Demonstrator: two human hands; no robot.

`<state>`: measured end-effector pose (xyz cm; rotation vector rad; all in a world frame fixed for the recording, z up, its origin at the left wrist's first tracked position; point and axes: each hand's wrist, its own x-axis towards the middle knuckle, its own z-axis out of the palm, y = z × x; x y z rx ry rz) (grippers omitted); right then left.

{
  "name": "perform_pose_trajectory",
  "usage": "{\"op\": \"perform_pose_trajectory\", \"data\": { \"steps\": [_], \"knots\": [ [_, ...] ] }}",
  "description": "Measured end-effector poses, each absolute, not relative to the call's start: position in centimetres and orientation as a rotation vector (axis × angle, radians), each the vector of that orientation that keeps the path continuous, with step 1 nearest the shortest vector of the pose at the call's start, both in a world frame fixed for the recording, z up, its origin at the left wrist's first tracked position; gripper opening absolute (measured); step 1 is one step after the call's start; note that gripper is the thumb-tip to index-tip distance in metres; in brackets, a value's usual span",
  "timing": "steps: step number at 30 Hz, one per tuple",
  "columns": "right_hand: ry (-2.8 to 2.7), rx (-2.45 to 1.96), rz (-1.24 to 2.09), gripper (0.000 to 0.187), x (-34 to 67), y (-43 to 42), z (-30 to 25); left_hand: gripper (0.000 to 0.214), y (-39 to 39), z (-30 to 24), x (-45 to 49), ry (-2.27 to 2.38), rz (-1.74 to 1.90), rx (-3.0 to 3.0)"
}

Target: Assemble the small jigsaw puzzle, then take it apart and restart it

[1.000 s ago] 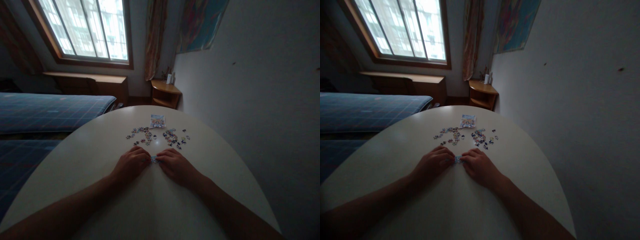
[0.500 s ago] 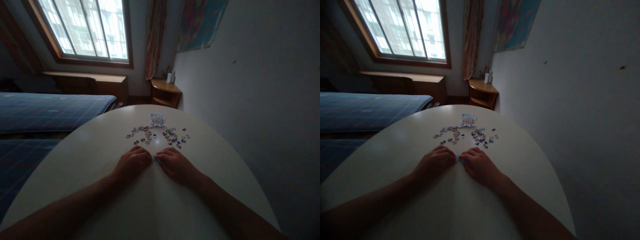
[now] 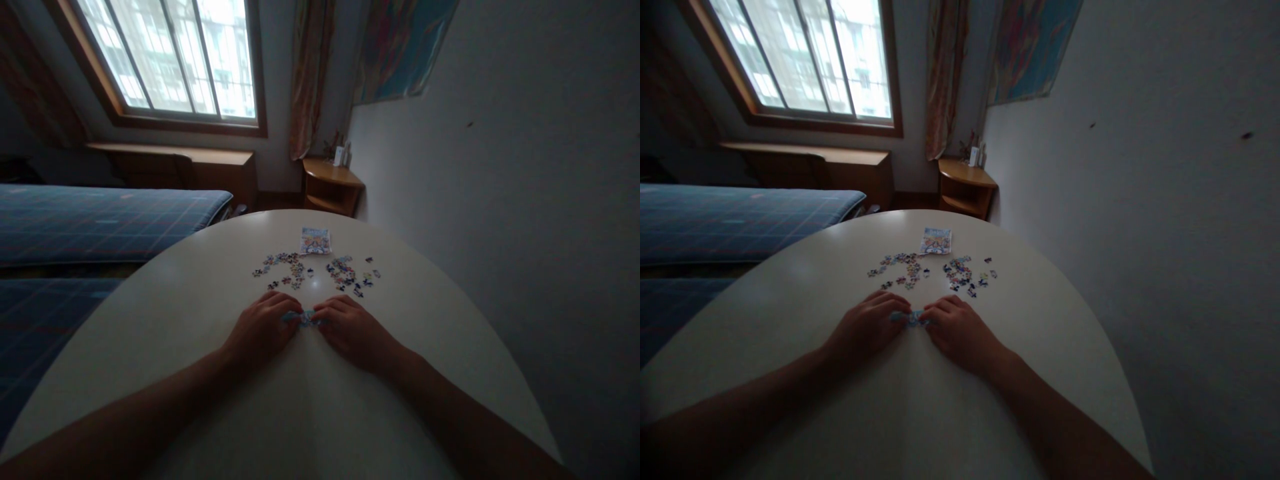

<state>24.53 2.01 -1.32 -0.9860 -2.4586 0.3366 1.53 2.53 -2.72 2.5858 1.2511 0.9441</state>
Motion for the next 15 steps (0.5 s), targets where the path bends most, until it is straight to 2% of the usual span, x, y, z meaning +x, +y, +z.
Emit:
{"op": "perform_pose_trajectory", "data": {
  "steps": [9,15],
  "knots": [
    [-2.525,-0.945,0.202,0.023,24.72,1.85,-1.09,0.019,2.12,-2.75,1.33,1.243,0.830,2.572],
    [-2.597,-0.953,0.054,0.025,24.79,1.65,-0.84,0.013,2.17,-2.71,1.19,1.136,0.832,2.695]
  ]
}}
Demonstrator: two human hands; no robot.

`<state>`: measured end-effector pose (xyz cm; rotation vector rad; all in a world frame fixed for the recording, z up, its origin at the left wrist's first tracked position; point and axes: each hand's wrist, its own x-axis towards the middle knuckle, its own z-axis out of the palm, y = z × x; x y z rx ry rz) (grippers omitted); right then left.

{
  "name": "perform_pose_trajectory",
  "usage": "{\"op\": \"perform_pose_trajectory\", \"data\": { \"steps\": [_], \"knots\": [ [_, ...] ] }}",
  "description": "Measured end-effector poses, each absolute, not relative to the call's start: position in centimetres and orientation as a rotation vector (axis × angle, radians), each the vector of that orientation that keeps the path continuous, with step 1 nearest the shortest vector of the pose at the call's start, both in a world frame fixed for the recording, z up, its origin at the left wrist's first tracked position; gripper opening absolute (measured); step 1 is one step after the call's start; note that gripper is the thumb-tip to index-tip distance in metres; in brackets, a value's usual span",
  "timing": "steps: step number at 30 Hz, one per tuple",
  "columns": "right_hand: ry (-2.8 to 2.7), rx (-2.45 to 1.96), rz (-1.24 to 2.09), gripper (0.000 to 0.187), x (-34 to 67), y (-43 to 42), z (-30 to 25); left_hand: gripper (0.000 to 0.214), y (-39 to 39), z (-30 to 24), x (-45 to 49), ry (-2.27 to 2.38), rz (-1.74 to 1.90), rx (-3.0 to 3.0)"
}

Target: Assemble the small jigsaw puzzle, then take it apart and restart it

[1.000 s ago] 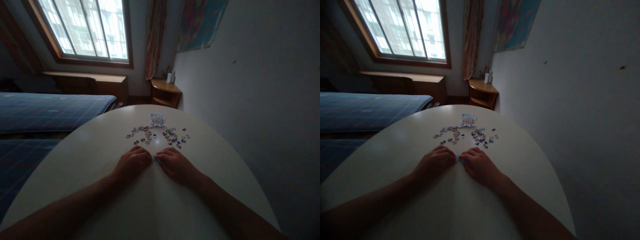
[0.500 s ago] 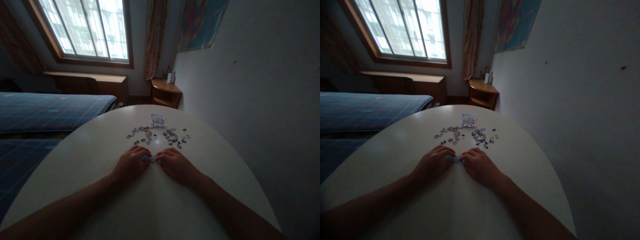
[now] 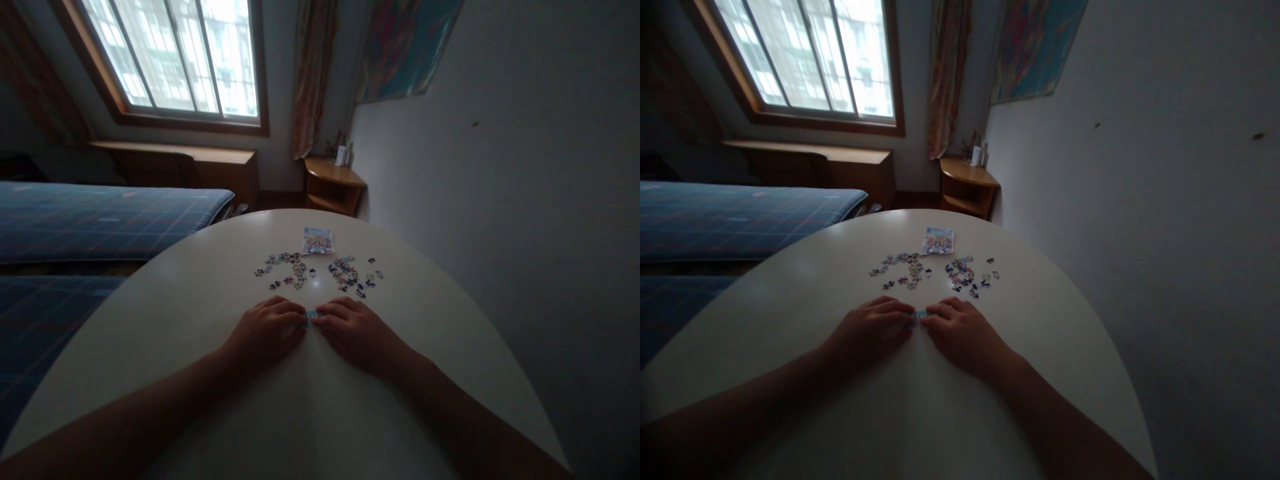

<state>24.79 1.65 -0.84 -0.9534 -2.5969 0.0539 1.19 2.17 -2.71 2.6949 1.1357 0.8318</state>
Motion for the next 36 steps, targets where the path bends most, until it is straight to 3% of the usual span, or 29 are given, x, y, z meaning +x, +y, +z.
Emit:
{"op": "perform_pose_trajectory", "data": {
  "steps": [10,13,18,36],
  "knots": [
    [-2.661,-0.959,0.010,0.027,24.8,1.4,-0.4,0.017,2.5,-1.6,0.5,1.001,0.680,2.800],
    [-2.660,-0.961,0.065,0.028,25.0,1.5,-0.3,0.027,2.8,-1.3,-0.1,0.996,0.638,2.793],
    [-2.662,-1.001,0.063,0.024,25.1,1.6,-0.3,0.016,3.1,-1.3,-0.4,0.974,0.657,2.830],
    [-2.649,-1.081,0.071,0.027,25.2,1.5,0.1,0.019,1.8,-1.2,0.8,1.034,0.715,2.954]
  ]
}}
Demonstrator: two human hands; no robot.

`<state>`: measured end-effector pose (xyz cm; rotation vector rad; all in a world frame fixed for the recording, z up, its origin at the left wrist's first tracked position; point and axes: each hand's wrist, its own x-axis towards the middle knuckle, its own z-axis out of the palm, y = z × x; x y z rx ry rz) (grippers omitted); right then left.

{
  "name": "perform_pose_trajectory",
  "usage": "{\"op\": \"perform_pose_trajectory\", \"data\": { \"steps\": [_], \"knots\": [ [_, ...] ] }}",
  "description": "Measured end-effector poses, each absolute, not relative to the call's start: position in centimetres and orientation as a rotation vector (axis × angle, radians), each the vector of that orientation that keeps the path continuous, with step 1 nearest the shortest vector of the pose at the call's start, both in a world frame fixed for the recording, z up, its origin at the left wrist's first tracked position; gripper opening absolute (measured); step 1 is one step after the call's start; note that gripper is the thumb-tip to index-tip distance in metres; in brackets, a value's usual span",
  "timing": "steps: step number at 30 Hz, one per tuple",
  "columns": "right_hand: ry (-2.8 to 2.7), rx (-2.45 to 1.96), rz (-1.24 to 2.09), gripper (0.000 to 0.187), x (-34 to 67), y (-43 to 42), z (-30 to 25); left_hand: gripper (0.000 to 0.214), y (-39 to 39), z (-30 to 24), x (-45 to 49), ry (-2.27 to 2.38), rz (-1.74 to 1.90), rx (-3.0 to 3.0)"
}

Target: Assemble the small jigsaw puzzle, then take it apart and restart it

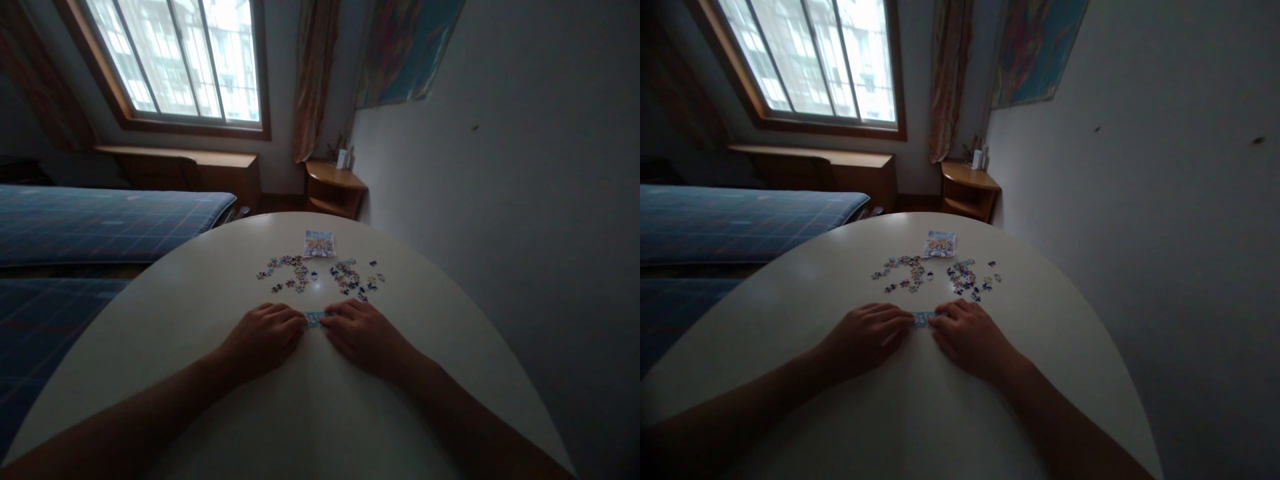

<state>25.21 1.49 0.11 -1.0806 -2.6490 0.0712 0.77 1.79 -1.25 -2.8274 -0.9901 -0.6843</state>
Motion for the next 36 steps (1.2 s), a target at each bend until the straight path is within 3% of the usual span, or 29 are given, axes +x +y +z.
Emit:
{"op": "perform_pose_trajectory", "data": {
  "steps": [36],
  "knots": [
    [-2.610,-1.099,0.063,0.025,25.19,1.71,-0.39,0.018,2.22,-1.59,0.70,-0.918,-0.621,-2.869]
  ]
}}
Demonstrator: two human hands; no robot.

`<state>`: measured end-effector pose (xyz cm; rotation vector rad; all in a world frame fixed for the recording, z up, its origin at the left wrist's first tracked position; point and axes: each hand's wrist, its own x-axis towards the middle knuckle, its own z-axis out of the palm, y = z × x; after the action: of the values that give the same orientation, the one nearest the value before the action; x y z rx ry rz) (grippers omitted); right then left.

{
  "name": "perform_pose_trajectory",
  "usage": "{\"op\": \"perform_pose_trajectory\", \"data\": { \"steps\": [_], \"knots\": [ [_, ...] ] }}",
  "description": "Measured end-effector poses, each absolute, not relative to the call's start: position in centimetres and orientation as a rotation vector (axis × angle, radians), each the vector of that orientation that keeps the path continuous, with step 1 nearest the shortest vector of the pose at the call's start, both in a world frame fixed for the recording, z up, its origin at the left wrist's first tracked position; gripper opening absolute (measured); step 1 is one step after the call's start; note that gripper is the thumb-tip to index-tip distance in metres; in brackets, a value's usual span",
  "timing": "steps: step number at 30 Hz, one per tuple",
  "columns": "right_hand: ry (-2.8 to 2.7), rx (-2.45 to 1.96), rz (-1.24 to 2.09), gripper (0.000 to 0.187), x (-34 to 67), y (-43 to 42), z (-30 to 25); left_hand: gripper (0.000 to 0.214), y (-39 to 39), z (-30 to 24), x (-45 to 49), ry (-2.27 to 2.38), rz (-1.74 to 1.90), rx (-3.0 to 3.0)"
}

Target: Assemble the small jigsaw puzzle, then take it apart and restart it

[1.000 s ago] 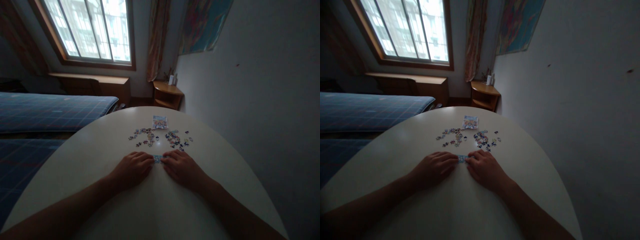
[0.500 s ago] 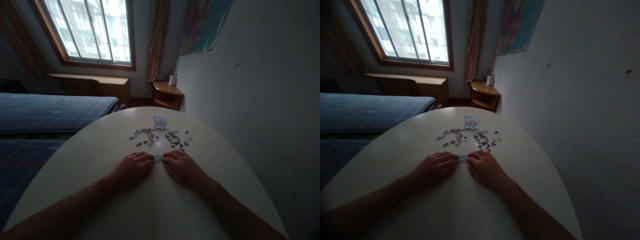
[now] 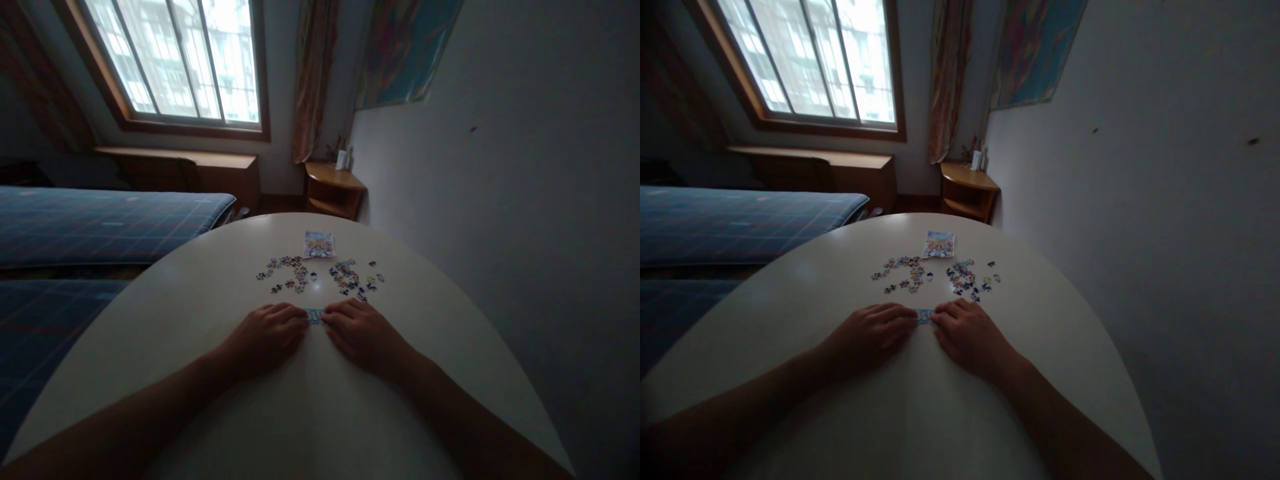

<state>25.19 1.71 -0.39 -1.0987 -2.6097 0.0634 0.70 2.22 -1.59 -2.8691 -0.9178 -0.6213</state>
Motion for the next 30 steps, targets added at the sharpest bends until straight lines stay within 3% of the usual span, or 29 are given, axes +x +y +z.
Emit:
{"op": "perform_pose_trajectory", "data": {
  "steps": [30],
  "knots": [
    [-2.603,-1.080,0.112,0.025,25.22,1.71,-0.45,0.018,2.25,-1.45,0.52,-0.918,-0.564,-2.884]
  ]
}}
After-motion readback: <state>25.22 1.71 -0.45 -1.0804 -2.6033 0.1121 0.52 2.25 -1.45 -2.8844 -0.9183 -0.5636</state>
